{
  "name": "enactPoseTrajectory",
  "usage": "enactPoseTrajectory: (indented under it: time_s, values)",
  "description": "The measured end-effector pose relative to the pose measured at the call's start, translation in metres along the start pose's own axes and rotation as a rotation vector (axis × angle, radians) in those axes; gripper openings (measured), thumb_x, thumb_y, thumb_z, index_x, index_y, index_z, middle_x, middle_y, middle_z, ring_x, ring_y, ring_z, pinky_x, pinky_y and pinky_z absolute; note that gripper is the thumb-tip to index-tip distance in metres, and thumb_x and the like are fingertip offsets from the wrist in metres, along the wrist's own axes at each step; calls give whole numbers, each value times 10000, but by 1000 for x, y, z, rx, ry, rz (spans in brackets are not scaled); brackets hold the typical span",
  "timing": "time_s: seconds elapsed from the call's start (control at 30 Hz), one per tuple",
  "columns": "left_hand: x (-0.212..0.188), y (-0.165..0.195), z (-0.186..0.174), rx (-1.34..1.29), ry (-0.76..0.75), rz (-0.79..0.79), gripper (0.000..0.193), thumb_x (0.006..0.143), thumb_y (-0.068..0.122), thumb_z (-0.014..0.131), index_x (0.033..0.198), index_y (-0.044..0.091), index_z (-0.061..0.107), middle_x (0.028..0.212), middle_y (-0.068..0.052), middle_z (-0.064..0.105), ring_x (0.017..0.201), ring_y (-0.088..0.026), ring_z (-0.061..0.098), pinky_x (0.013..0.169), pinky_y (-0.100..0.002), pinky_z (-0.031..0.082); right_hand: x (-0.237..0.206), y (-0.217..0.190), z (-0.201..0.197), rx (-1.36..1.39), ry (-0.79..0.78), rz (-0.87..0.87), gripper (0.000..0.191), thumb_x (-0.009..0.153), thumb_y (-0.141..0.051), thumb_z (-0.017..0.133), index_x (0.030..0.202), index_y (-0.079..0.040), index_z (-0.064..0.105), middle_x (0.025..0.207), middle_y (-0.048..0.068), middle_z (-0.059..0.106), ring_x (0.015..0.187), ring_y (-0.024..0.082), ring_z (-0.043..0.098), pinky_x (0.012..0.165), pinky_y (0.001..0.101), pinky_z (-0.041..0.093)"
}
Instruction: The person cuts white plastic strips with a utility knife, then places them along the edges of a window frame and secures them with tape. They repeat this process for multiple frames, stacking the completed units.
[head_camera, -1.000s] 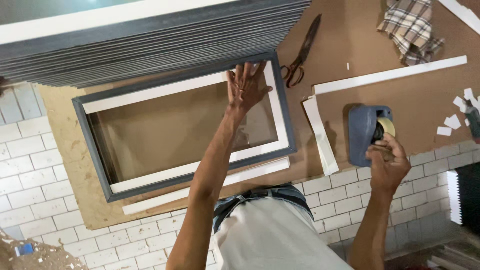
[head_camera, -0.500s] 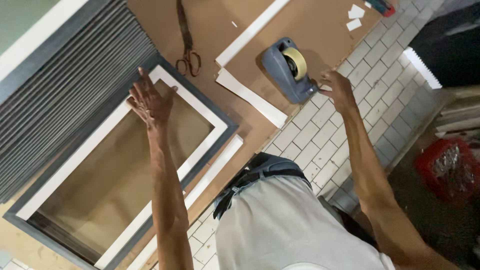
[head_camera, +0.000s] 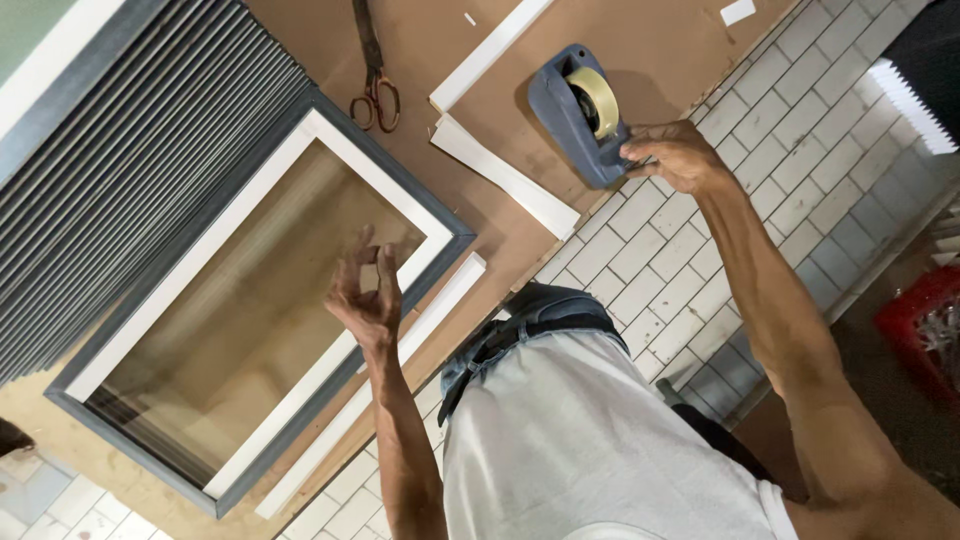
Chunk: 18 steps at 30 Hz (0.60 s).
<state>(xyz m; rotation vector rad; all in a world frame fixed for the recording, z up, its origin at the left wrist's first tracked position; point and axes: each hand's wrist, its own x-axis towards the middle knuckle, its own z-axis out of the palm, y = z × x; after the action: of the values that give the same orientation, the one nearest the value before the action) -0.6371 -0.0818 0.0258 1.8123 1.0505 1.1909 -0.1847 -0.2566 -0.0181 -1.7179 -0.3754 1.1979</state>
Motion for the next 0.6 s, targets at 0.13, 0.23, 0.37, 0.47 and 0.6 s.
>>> enactPoseTrajectory:
  time_s: [0.13,0.23,0.37,0.47,0.6]
  values:
    - [-10,1,-1,54,-18,87,51,1026,67,759,1057,65,719,1026,-152,782,1074,-255,761,1012,-397,576,-4,21,-4,84,-22,-157,189,825,-6,765,954,119,706,1452,198,596,1027,300,720,901,446,616]
    - [-15,1,4,10,-50,-56,227,942,94,785,1153,18,754,854,-104,748,818,-201,715,820,-361,561,-14,36,-4,-37,13,-274,183,793,0,766,964,63,748,1458,246,569,1138,239,704,922,365,600]
    - [-17,3,10,-11,-123,-35,238,948,97,775,1170,15,747,870,-100,745,861,-205,716,850,-360,550,-22,52,-3,-255,97,-402,110,875,-50,754,922,49,764,1455,240,618,1170,238,681,930,313,552]
    - [-22,3,14,-83,-170,-51,188,950,92,777,1116,19,731,917,-115,751,910,-201,715,859,-351,553,-18,65,0,-349,187,-486,124,887,-72,762,923,46,762,1393,194,667,1138,216,673,901,315,551]
    - [-33,2,22,-194,-228,-63,165,918,71,780,1047,-1,706,938,-136,733,911,-201,699,833,-334,541,-24,79,14,-792,370,-721,106,886,-43,745,918,58,746,1263,145,727,999,265,700,839,348,574]
